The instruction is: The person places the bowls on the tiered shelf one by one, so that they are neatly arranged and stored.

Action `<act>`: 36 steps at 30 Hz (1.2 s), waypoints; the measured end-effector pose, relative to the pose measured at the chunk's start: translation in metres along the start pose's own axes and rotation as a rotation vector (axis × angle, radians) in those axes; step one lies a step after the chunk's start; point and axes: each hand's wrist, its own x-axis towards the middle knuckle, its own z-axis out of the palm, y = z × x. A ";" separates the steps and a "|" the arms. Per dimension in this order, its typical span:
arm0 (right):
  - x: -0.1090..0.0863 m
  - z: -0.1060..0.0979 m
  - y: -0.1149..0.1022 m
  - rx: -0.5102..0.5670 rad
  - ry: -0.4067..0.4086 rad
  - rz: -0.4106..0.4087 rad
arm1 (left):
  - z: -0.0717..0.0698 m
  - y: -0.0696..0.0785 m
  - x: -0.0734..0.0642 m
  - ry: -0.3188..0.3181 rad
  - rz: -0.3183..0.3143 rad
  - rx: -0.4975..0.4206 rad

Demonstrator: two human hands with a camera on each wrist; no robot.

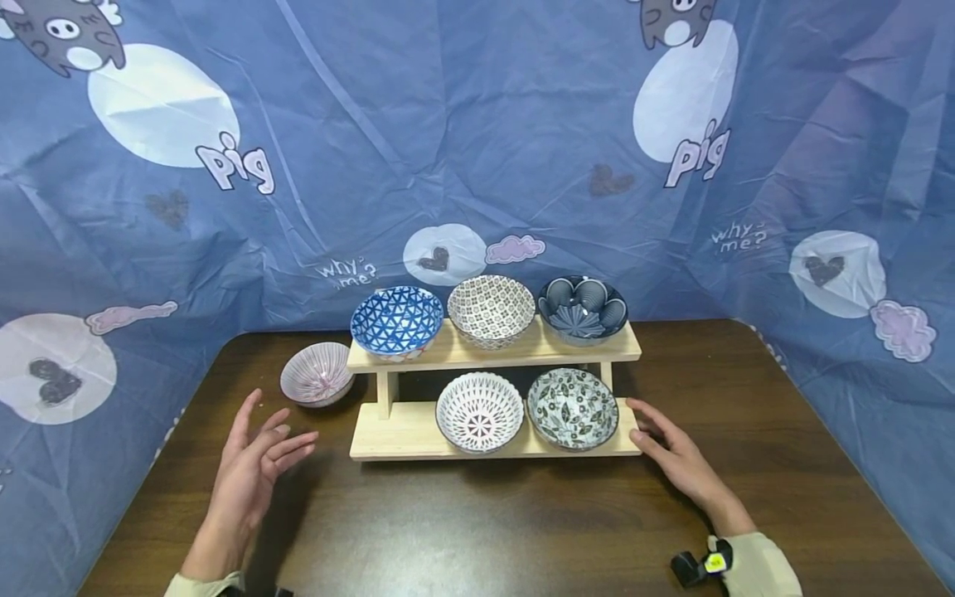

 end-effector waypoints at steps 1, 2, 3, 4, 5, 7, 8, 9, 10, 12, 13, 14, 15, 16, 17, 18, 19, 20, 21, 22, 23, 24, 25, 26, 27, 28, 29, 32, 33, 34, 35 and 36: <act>0.000 0.000 0.000 0.002 0.001 -0.002 | -0.001 0.000 0.002 0.011 -0.008 0.008; 0.000 0.000 0.001 0.004 0.001 -0.004 | -0.001 0.000 0.004 0.022 -0.017 0.016; 0.000 0.000 0.001 0.007 0.001 -0.007 | -0.001 -0.001 0.007 0.034 -0.028 0.023; 0.000 0.001 0.002 0.008 0.002 -0.009 | -0.001 -0.001 0.009 0.047 -0.039 0.033; 0.000 0.001 0.002 0.010 0.002 -0.011 | -0.001 -0.002 0.012 0.060 -0.050 0.045; 0.000 0.001 0.002 0.009 0.002 -0.011 | -0.002 -0.003 0.017 0.085 -0.073 0.066; 0.000 0.001 0.003 0.007 0.001 -0.010 | -0.002 -0.003 0.020 0.095 -0.086 0.077; 0.000 0.001 0.003 0.004 0.001 -0.007 | -0.002 -0.004 0.023 0.104 -0.100 0.085; 0.000 0.001 0.003 0.001 0.002 -0.005 | -0.002 -0.005 0.025 0.109 -0.110 0.086; 0.000 0.001 0.003 -0.002 0.003 -0.001 | -0.003 -0.006 0.031 0.112 -0.128 0.090; 0.000 0.000 0.003 -0.004 0.003 0.001 | -0.003 -0.007 0.034 0.112 -0.136 0.088; 0.000 0.000 0.002 -0.005 0.004 0.003 | -0.003 -0.008 0.036 0.115 -0.142 0.081; 0.000 0.000 0.002 -0.009 0.004 0.007 | -0.003 -0.009 0.039 0.117 -0.145 0.077; 0.000 -0.001 0.002 -0.012 0.003 0.010 | -0.003 -0.010 0.042 0.119 -0.148 0.078; 0.000 -0.001 0.002 -0.017 0.003 0.015 | -0.003 -0.011 0.044 0.123 -0.154 0.082; 0.000 -0.001 0.001 -0.018 0.002 0.019 | -0.003 -0.011 0.047 0.128 -0.158 0.082; 0.000 -0.001 0.001 -0.021 0.001 0.023 | -0.003 -0.012 0.049 0.135 -0.162 0.086; 0.000 -0.001 0.000 -0.021 0.000 0.023 | -0.003 -0.013 0.051 0.145 -0.165 0.095; 0.000 -0.001 0.000 -0.020 -0.001 0.024 | -0.003 -0.014 0.053 0.155 -0.171 0.104; 0.000 -0.001 0.000 -0.019 -0.001 0.022 | -0.003 -0.015 0.055 0.168 -0.177 0.109; 0.000 -0.001 0.000 -0.018 0.000 0.019 | -0.003 -0.015 0.057 0.175 -0.180 0.116; 0.000 0.000 0.000 -0.017 0.000 0.015 | -0.003 -0.016 0.059 0.189 -0.184 0.125; 0.000 0.000 0.000 -0.018 0.000 0.012 | -0.003 -0.017 0.061 0.202 -0.187 0.128; 0.000 0.000 0.000 -0.016 0.001 0.008 | -0.003 -0.017 0.062 0.206 -0.189 0.124; 0.000 0.000 0.000 -0.018 0.002 0.007 | -0.003 -0.018 0.064 0.210 -0.189 0.120; 0.000 0.000 0.000 -0.019 0.003 0.006 | -0.003 -0.019 0.066 0.212 -0.187 0.116; 0.001 0.000 0.000 -0.017 0.003 0.005 | -0.004 -0.020 0.068 0.210 -0.185 0.111; 0.001 0.000 0.001 -0.009 0.000 0.001 | -0.005 -0.024 0.072 0.214 -0.175 0.089; 0.001 0.000 0.001 -0.008 0.000 0.000 | -0.005 -0.025 0.073 0.218 -0.173 0.083; 0.001 0.000 0.001 -0.007 -0.001 0.001 | -0.005 -0.026 0.074 0.219 -0.172 0.071; 0.001 0.000 0.001 -0.005 0.000 0.000 | -0.006 -0.027 0.075 0.218 -0.170 0.062; 0.001 0.000 0.001 -0.004 0.002 0.000 | -0.006 -0.028 0.076 0.218 -0.168 0.057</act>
